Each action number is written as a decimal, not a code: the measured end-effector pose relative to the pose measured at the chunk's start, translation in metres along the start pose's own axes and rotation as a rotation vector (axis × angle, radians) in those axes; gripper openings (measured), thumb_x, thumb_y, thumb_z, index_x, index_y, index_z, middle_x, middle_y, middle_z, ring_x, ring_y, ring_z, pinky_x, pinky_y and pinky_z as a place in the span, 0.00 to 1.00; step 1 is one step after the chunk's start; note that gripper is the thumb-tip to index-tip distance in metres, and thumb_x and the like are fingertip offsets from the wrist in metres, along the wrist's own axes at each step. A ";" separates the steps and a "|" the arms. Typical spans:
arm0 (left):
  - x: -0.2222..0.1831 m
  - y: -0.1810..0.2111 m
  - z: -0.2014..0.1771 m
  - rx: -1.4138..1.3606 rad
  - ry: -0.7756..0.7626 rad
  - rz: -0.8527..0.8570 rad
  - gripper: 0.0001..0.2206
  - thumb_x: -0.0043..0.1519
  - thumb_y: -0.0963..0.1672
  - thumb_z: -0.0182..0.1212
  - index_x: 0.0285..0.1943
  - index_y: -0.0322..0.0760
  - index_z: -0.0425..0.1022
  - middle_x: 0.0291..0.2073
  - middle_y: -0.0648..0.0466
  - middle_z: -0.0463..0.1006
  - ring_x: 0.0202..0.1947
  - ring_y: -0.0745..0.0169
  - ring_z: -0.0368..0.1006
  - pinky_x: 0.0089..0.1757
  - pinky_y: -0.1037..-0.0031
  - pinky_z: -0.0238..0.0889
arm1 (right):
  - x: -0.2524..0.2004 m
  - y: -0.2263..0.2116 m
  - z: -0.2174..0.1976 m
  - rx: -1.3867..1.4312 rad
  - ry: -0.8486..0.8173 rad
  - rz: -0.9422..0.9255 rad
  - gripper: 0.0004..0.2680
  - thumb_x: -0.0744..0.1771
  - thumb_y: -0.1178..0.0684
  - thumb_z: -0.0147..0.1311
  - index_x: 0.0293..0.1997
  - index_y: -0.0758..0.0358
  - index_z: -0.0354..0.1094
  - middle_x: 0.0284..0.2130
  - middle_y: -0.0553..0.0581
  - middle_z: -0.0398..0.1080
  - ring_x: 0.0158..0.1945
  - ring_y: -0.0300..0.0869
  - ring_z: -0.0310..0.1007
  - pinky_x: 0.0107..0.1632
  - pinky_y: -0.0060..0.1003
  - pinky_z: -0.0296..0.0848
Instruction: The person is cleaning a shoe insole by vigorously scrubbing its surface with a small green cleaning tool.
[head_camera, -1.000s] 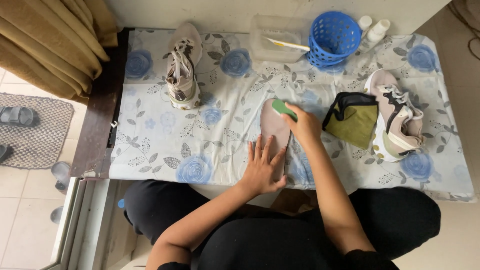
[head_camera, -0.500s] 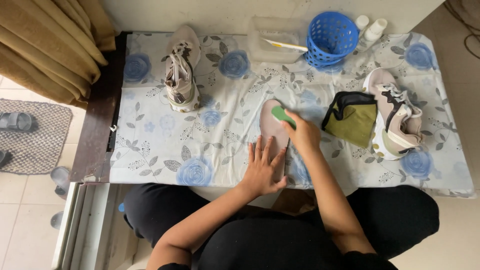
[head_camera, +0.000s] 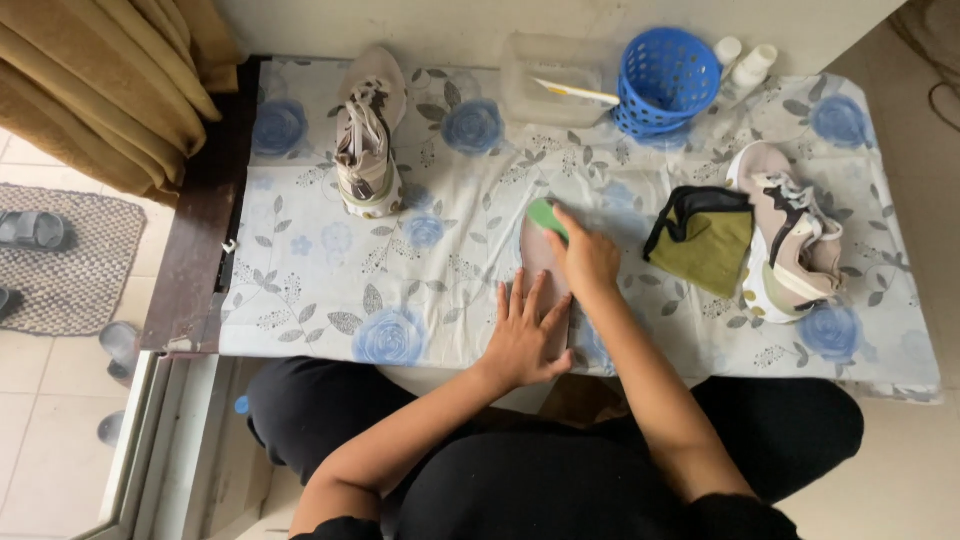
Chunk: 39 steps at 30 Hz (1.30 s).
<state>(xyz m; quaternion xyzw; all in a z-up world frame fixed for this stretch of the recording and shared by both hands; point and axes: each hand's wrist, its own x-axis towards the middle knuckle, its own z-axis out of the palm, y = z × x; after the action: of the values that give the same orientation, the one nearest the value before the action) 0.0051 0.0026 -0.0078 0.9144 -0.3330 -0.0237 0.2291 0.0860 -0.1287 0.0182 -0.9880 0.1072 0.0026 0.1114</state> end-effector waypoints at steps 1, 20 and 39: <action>-0.006 0.003 0.002 -0.005 -0.012 -0.007 0.36 0.46 0.57 0.44 0.65 0.45 0.53 0.64 0.36 0.43 0.64 0.24 0.30 0.56 0.41 0.27 | 0.008 0.004 0.012 0.002 -0.014 0.003 0.16 0.64 0.36 0.41 0.58 0.33 0.56 0.28 0.67 0.71 0.39 0.58 0.72 0.42 0.48 0.69; -0.001 0.001 0.000 0.015 -0.027 -0.009 0.36 0.47 0.58 0.43 0.65 0.45 0.54 0.64 0.36 0.43 0.64 0.23 0.30 0.56 0.41 0.28 | 0.029 0.010 0.027 0.063 0.022 -0.029 0.14 0.64 0.37 0.44 0.55 0.33 0.59 0.30 0.61 0.72 0.38 0.54 0.73 0.39 0.48 0.71; -0.004 -0.004 0.010 0.085 0.167 0.077 0.36 0.48 0.58 0.47 0.66 0.45 0.50 0.64 0.34 0.44 0.62 0.23 0.36 0.55 0.37 0.32 | 0.130 -0.022 -0.065 0.434 0.228 -0.124 0.16 0.64 0.44 0.46 0.54 0.58 0.60 0.46 0.57 0.68 0.44 0.51 0.68 0.38 0.44 0.68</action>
<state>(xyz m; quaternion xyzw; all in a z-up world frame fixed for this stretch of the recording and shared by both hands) 0.0026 0.0038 -0.0192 0.9086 -0.3485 0.0754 0.2176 0.2161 -0.1499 0.0829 -0.9395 0.0565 -0.1388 0.3081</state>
